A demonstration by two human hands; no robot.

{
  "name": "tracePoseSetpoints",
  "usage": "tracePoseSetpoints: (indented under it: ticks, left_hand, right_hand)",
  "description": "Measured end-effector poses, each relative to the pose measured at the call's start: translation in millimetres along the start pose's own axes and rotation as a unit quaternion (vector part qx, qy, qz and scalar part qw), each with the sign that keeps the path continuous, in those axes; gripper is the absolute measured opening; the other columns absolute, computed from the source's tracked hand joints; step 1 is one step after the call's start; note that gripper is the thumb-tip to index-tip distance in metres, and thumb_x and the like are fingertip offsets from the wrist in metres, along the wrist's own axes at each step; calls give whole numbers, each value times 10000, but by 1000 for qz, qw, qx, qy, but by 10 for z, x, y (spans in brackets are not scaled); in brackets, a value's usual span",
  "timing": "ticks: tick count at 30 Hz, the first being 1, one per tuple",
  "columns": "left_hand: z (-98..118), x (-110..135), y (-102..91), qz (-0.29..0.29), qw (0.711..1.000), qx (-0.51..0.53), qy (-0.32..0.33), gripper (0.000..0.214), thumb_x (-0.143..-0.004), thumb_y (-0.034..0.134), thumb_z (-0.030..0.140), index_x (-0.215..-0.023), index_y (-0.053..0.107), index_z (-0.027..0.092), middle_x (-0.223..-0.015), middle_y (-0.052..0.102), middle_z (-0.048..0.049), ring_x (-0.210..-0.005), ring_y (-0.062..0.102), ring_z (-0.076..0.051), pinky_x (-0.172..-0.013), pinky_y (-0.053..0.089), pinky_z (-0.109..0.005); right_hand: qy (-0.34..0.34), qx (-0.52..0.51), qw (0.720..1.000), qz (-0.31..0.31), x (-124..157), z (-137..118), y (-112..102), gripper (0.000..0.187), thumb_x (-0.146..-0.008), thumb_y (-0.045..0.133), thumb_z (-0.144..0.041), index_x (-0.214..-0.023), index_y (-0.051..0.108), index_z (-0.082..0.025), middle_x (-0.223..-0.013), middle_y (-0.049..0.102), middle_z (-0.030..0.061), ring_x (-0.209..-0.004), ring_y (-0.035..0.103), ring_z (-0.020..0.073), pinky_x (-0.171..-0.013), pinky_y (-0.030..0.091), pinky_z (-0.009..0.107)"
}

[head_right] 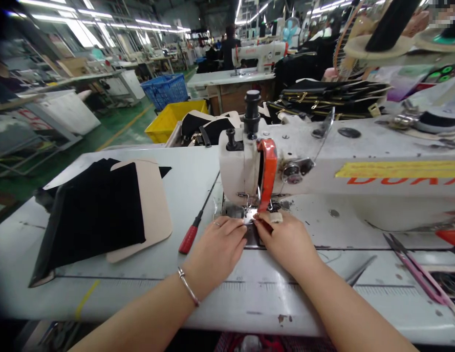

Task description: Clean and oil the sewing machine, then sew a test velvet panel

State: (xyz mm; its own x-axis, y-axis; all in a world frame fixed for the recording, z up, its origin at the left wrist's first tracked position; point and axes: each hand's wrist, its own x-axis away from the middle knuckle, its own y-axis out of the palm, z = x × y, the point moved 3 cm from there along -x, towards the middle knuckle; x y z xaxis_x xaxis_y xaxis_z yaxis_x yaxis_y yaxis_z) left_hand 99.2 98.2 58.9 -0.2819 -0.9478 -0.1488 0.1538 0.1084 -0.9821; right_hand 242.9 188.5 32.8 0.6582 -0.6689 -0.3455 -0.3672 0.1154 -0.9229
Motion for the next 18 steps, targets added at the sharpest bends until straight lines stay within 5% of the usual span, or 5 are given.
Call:
tracePoseSetpoints:
  ticks: [7,13,18]
  left_hand:
    - [16,1,5,-5,1000,-8,-11,244,-974,444,212,-1119,631,153,-1138,645,-118,-1114,570,-258,-936,466,-433]
    - [19,-10,5,-14,1000,-8,-14,239,-977,442,220,-1089,645,162,-1124,646,-114,-1105,568,-257,-933,467,-437]
    - [16,-7,7,-15,1000,-11,-1,245,-981,433,213,-1058,658,154,-1130,649,-107,-1121,560,-258,-940,463,-436]
  right_hand:
    - [-21,-20,1000,-10,4,-31,31,225,-944,531,-296,-1045,727,-252,-1043,730,9,-969,663,202,-803,479,326]
    - [28,-17,999,-29,-75,-39,73,250,-951,514,-364,-952,713,-214,-868,718,38,-785,646,190,-710,455,320]
    - [41,-23,998,-35,-75,-41,90,237,-951,515,-352,-1003,704,-220,-927,721,45,-881,654,208,-775,468,327]
